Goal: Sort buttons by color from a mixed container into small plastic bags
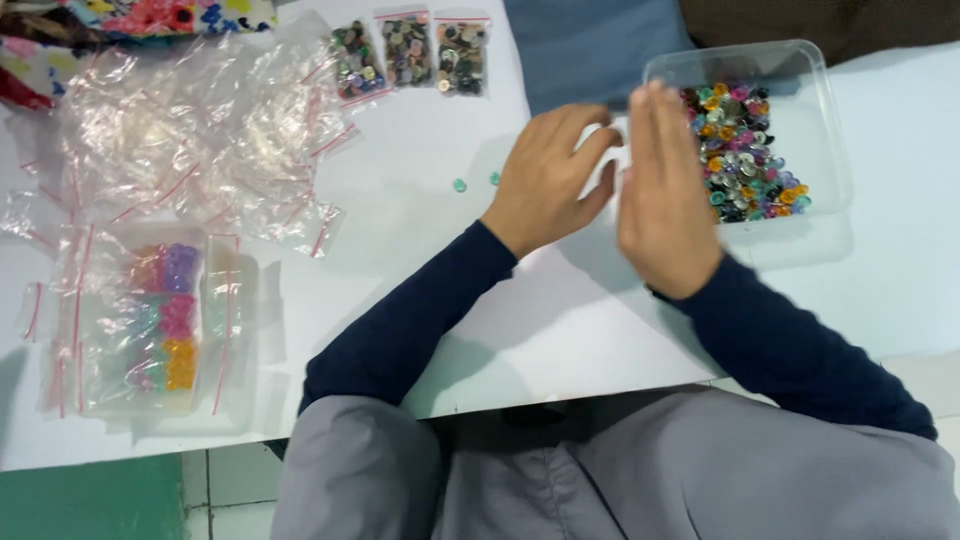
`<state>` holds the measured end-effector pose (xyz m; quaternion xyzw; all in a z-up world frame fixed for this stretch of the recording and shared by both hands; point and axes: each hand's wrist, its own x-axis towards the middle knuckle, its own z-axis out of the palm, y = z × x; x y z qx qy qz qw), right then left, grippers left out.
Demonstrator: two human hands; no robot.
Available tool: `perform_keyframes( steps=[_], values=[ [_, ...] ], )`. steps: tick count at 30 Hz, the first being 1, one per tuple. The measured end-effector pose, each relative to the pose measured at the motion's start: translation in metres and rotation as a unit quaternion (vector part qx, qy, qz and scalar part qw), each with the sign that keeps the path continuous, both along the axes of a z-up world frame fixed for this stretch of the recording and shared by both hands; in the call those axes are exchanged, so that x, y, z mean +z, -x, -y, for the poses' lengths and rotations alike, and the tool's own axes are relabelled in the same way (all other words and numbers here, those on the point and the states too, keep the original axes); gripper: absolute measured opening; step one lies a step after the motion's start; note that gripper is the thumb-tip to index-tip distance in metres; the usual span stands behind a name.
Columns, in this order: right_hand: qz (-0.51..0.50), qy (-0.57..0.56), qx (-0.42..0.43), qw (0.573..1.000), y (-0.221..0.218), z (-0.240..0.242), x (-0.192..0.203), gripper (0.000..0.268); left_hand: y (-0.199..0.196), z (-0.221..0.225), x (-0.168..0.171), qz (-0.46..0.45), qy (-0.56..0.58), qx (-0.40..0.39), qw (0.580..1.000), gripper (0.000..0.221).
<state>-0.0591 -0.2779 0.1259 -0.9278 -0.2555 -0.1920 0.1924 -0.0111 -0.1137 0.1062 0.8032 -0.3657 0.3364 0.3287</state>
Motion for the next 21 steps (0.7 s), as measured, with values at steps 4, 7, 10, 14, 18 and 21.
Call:
perform_keyframes(
  steps=[4,7,10,14,18,21],
  values=[
    [-0.01,0.036,-0.021,0.999,-0.026,0.06,0.007,0.058,-0.016,0.057,-0.006,-0.06,-0.022,-0.066,0.996,0.017],
    [-0.115,0.083,0.036,0.989,-0.043,0.101,-0.005,0.072,-0.025,0.101,-0.039,-0.051,-0.147,0.04,0.987,0.033],
    [-0.265,0.106,0.04,0.957,-0.044,0.109,-0.001,0.076,-0.036,0.126,-0.065,-0.108,-0.18,-0.011,0.978,0.039],
    [-0.248,0.103,0.022,0.963,-0.058,0.124,-0.031,0.089,-0.04,0.137,-0.055,-0.163,-0.275,0.023,0.947,0.048],
    [-0.207,0.114,-0.008,0.972,-0.073,0.135,-0.074,0.104,-0.043,0.153,-0.063,-0.127,-0.39,0.085,0.908,0.029],
    [-0.233,0.068,0.02,0.97,-0.071,0.131,-0.059,0.087,-0.044,0.156,-0.068,-0.104,-0.391,0.096,0.909,0.027]
  ],
)
